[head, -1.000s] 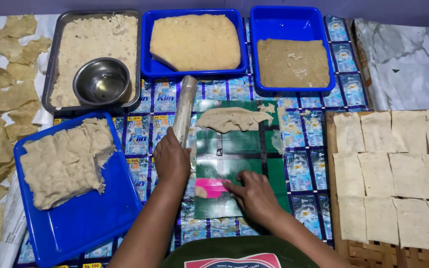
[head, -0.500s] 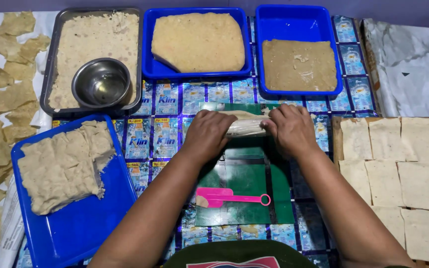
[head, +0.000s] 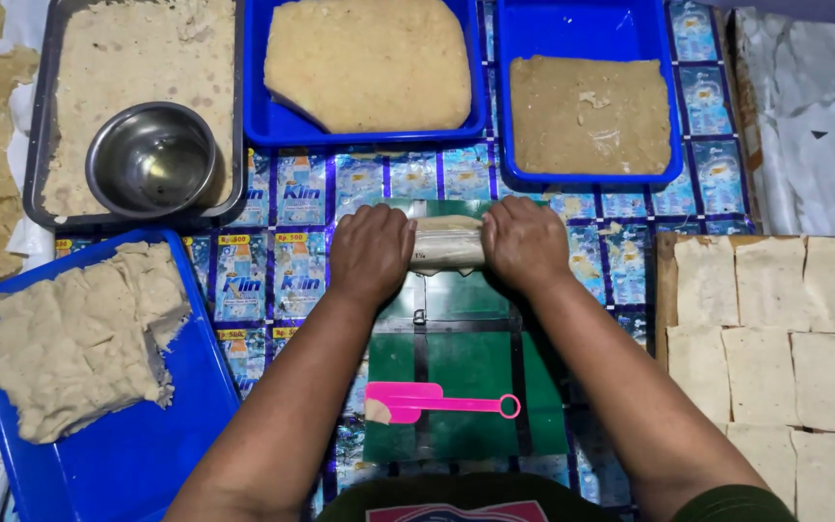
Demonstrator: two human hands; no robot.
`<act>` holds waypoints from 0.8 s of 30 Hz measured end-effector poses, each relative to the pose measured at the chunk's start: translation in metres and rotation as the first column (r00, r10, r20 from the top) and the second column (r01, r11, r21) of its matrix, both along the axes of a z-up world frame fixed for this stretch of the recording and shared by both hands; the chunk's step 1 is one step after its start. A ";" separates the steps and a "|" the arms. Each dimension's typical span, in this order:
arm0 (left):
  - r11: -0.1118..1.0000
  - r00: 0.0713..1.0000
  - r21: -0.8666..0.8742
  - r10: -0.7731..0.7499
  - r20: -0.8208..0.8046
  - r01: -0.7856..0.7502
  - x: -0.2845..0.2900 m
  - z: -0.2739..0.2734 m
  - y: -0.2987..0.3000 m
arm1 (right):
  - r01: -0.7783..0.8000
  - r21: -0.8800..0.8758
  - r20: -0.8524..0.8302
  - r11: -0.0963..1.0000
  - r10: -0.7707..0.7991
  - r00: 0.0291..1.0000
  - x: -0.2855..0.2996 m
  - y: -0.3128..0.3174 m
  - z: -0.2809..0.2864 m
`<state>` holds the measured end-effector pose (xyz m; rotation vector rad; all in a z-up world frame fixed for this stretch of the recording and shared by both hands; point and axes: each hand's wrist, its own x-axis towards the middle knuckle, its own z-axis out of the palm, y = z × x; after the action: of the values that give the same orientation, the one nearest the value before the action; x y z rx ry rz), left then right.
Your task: Flattening and cutting dough into square sheets on a plastic-covered floor workstation.
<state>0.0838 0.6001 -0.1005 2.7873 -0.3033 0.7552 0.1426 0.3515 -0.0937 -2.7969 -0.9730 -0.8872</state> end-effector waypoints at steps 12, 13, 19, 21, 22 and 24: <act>0.984 0.892 -0.112 0.074 -0.445 -0.137 0.020 0.043 -0.017 | 0.202 0.145 -0.311 0.968 -0.149 0.939 -0.002 -0.008 0.019; 0.985 0.889 -0.113 0.065 -0.453 -0.130 0.018 0.039 -0.017 | 0.212 0.141 -0.319 0.967 -0.158 0.935 -0.003 -0.009 0.012; 0.984 0.881 -0.140 0.029 -0.471 -0.107 -0.023 0.052 -0.020 | 0.232 0.125 -0.375 0.965 -0.171 0.911 -0.033 -0.018 -0.005; 0.990 0.856 -0.101 0.032 -0.515 -0.098 -0.023 0.043 -0.022 | 0.265 0.120 -0.441 0.957 -0.187 0.878 -0.031 -0.028 -0.015; 0.990 0.863 -0.102 0.028 -0.504 -0.092 -0.014 0.037 -0.020 | 0.268 0.124 -0.430 0.955 -0.192 0.882 -0.023 -0.030 -0.012; 0.978 0.788 -0.111 0.072 -0.612 -0.176 0.002 0.026 -0.014 | 0.268 0.358 -0.432 0.894 -0.096 0.897 -0.006 -0.033 -0.006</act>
<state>0.0862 0.5861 -0.0741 2.7244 0.0664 -0.1249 0.1367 0.3185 -0.0994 -2.5706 -0.4015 -0.4204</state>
